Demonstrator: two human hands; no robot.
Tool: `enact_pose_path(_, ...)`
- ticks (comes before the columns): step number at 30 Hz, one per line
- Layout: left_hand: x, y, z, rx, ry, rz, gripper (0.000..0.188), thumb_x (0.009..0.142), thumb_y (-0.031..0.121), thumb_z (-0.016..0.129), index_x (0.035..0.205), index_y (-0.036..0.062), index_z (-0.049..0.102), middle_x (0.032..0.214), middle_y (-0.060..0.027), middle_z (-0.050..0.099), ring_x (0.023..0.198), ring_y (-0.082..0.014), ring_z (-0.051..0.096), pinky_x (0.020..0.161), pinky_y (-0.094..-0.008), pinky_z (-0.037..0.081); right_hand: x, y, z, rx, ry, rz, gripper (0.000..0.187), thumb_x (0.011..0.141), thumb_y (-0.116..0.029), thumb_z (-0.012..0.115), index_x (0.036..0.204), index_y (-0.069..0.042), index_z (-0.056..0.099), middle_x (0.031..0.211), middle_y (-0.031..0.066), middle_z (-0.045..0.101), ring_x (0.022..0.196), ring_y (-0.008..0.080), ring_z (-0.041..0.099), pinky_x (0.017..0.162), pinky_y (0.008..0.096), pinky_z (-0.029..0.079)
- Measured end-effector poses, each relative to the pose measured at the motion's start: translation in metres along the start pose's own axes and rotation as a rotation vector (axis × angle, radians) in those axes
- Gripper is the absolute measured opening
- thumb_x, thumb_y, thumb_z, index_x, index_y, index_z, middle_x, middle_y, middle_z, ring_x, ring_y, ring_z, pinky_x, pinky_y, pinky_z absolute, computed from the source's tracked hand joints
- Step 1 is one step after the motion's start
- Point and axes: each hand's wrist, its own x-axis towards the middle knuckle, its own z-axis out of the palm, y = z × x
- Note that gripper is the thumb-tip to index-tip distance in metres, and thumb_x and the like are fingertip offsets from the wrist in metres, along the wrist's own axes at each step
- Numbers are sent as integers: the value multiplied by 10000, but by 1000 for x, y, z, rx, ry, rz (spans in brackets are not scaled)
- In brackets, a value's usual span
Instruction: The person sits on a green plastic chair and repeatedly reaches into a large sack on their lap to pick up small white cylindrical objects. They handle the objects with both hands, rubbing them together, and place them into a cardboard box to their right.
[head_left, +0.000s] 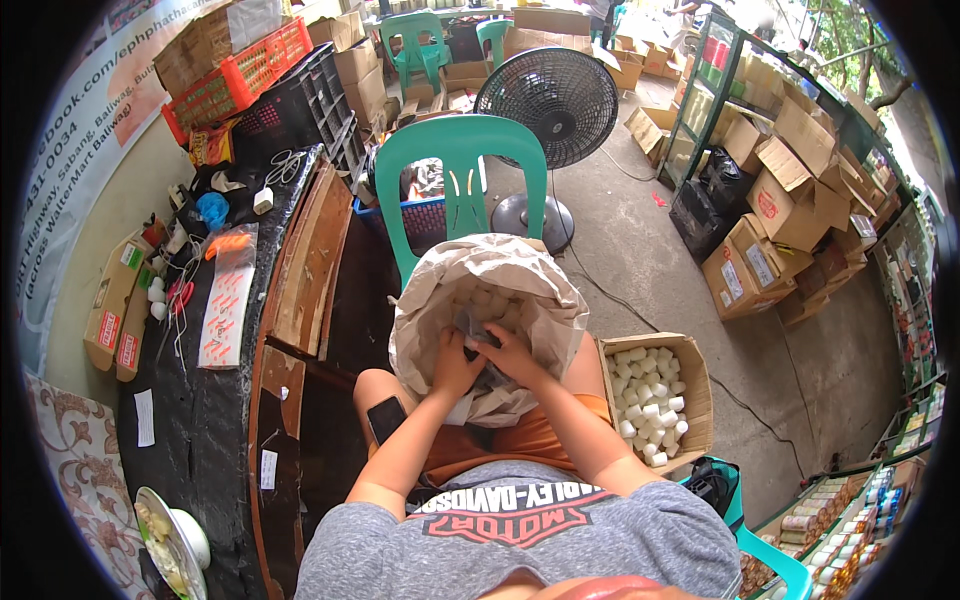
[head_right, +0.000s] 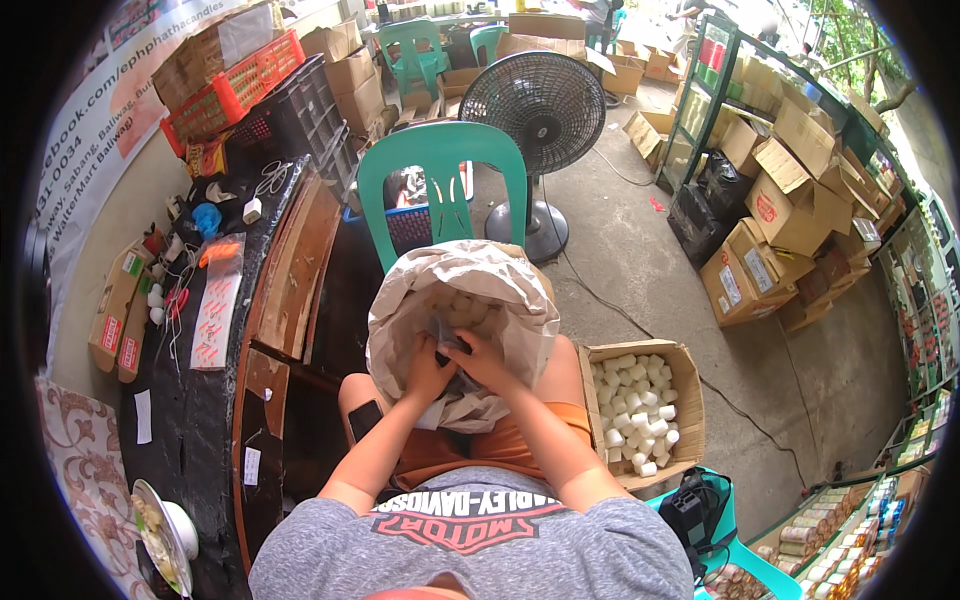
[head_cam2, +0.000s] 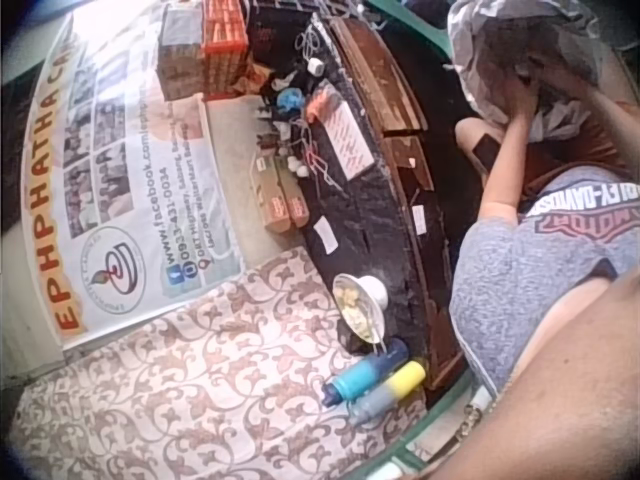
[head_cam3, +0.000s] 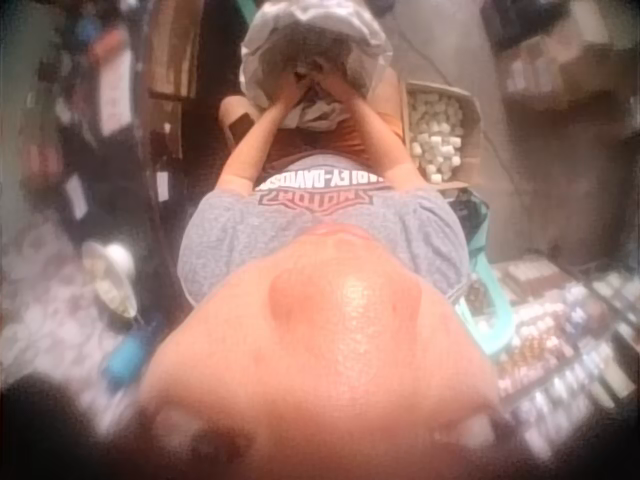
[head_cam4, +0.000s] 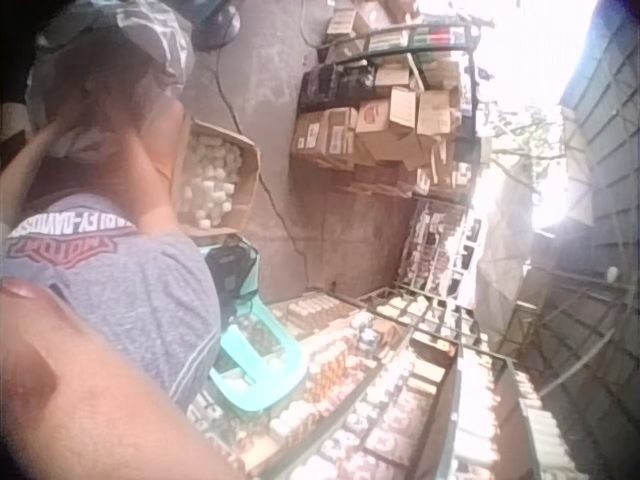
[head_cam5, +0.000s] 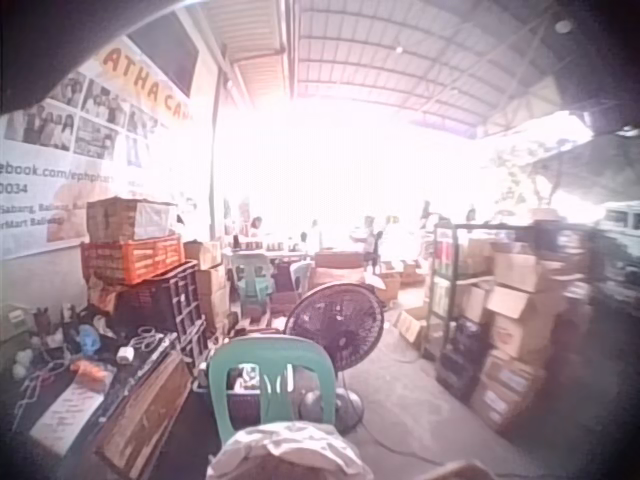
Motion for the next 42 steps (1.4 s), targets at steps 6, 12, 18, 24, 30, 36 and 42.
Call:
enact_pose_path(6,1,15,-10,125,-52,121,446,605,211,725,979,8,592,1127,-167,478,1035,-336,475,857,-386,422,-6,-14,1,80,56,79,408,812,-312,639,1070,-6,556,933,70,591,814,147,551,752,268,438)
enact_pose_path(12,2,23,-15,147,-88,218,467,584,220,737,992,28,616,1137,-141,497,1047,-320,476,871,-378,422,3,1,2,-81,279,59,465,862,-424,529,1049,0,575,912,116,617,833,188,562,771,304,433)
enact_pose_path(18,2,9,-6,-109,-50,118,451,654,213,724,1050,37,598,1124,-147,500,1065,-305,475,888,-359,404,12,24,-5,43,412,129,628,870,-539,427,1034,51,568,982,222,593,945,339,550,827,364,403)
enact_pose_path(24,16,12,-12,-734,176,-301,355,822,243,639,1067,6,542,917,-50,605,809,-134,560,747,-258,439,5,2,-5,233,377,169,634,872,-542,423,1094,37,554,1026,167,583,955,261,539,848,329,394)
enact_pose_path(30,20,67,5,-791,-292,-98,606,844,302,611,1285,-20,348,1176,-96,493,1013,-150,484,885,-255,381,23,82,-19,154,248,-89,418,876,-382,448,1070,-30,564,1013,119,589,895,225,562,784,334,434)
enact_pose_path(36,76,41,4,-239,-334,-158,317,834,161,506,1084,-32,526,1103,-195,555,1028,-302,535,883,-365,421,4,17,-14,256,281,175,511,895,-394,466,1198,17,470,1114,103,536,992,188,503,844,297,405)
enact_pose_path(42,86,-43,52,588,-143,219,211,801,93,485,954,28,616,950,-204,614,919,-330,586,810,-410,456,11,31,-12,221,331,168,575,882,-446,472,1179,46,486,1143,159,531,1036,227,491,896,308,368)
